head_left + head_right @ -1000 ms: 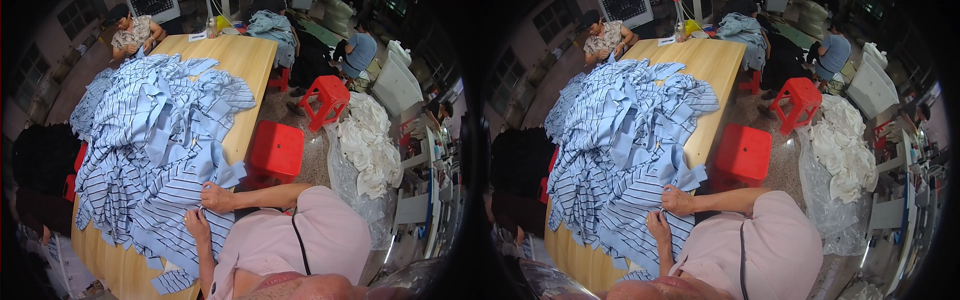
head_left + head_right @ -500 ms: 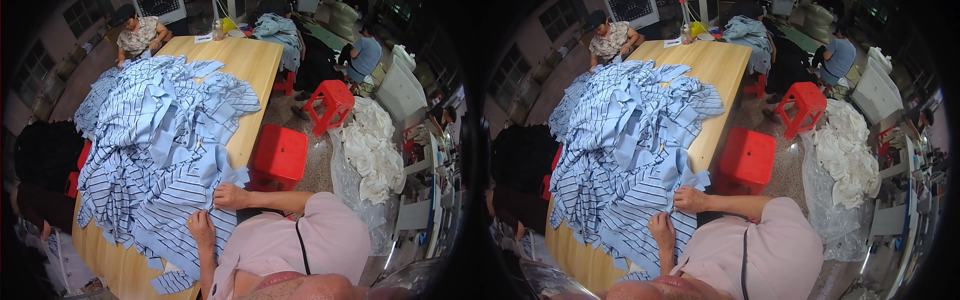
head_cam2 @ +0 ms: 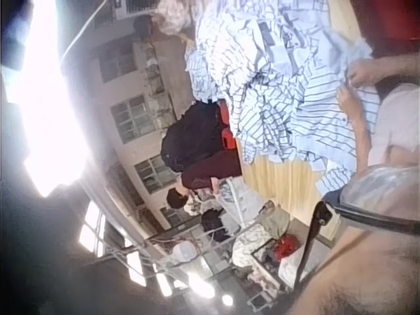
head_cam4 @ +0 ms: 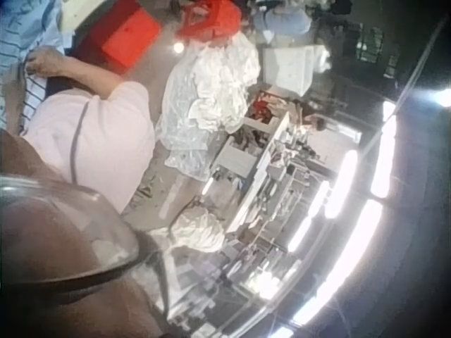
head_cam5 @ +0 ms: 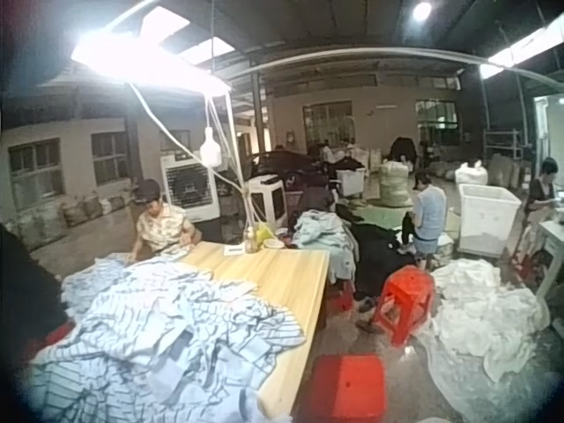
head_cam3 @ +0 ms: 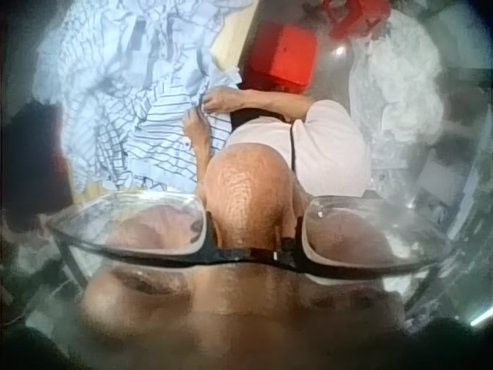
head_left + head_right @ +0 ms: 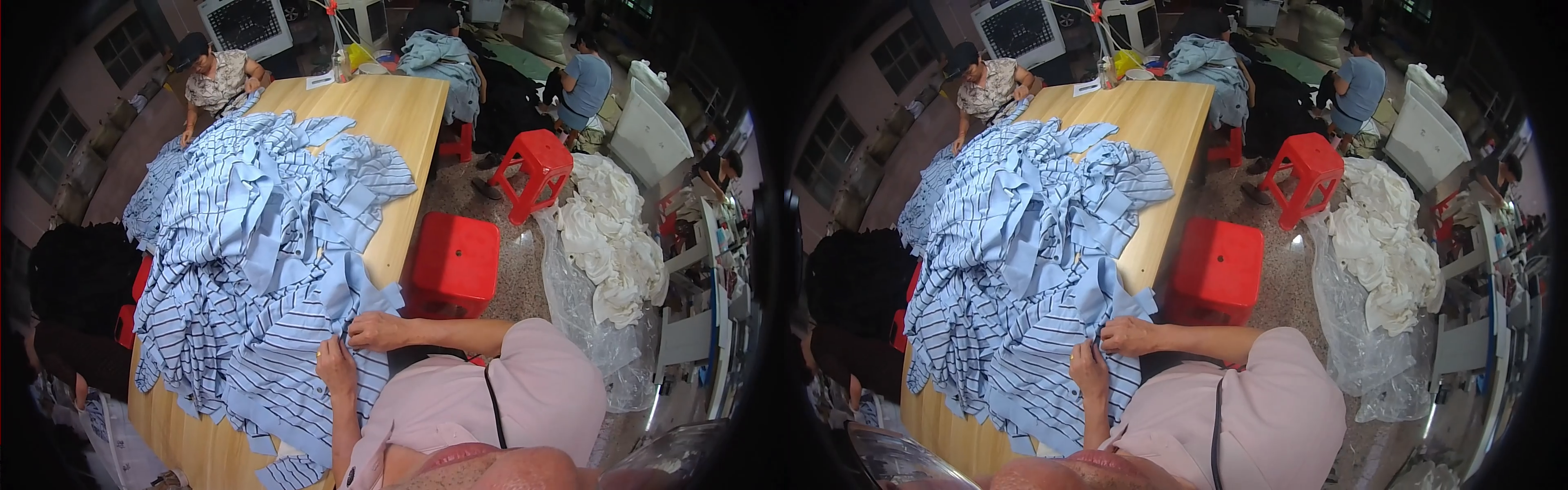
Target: The person is inspecting and sorting blue striped shirts on a large wooden table in a factory setting.
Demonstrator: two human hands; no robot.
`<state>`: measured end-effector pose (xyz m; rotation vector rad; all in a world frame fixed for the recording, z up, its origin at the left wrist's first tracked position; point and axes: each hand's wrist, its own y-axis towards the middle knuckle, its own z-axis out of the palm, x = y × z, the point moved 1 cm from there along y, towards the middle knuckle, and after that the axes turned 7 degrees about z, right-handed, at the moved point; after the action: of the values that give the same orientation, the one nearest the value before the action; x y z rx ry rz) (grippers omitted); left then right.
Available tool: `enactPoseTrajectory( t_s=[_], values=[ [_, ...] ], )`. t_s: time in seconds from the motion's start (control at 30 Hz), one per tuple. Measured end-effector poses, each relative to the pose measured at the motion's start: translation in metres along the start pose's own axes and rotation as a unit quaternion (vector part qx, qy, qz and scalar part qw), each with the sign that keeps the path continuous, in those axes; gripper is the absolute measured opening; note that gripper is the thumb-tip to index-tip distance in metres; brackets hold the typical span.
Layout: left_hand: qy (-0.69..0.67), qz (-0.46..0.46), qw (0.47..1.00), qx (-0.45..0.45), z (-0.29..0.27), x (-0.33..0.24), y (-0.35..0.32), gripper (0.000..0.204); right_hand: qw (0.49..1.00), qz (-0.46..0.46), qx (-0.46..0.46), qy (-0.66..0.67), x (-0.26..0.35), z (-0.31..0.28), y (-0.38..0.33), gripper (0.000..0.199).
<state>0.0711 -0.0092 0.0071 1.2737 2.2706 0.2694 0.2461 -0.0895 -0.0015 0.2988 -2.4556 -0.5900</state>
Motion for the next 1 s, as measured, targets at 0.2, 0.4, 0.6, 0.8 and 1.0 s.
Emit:
enactPoseTrajectory(
  t_s=[0.2, 0.4, 0.6, 0.8, 1.0],
  values=[
    [-0.055, -0.007, 0.997, -0.059, 0.005, 0.004, -0.003, 0.010, 0.998, -0.038, -0.041, -0.025, 0.007, -0.004, -0.003, 0.014],
    [-0.112, -0.022, 0.993, -0.042, 0.006, 0.010, -0.002, 0.006, 0.994, -0.010, 0.038, -0.103, 0.006, -0.002, 0.000, 0.014],
    [-0.156, -0.019, 0.987, -0.032, 0.008, 0.017, -0.006, 0.007, 0.994, -0.009, 0.053, -0.098, 0.002, -0.001, 0.007, 0.007],
    [-0.252, -0.043, 0.966, -0.040, 0.006, 0.020, -0.002, 0.004, 0.990, -0.062, -0.058, -0.111, 0.001, 0.000, 0.007, 0.010],
    [-0.252, -0.048, 0.966, -0.029, 0.008, 0.024, -0.004, 0.005, 0.988, -0.079, -0.088, -0.101, 0.000, 0.004, 0.013, 0.009]
  ],
)
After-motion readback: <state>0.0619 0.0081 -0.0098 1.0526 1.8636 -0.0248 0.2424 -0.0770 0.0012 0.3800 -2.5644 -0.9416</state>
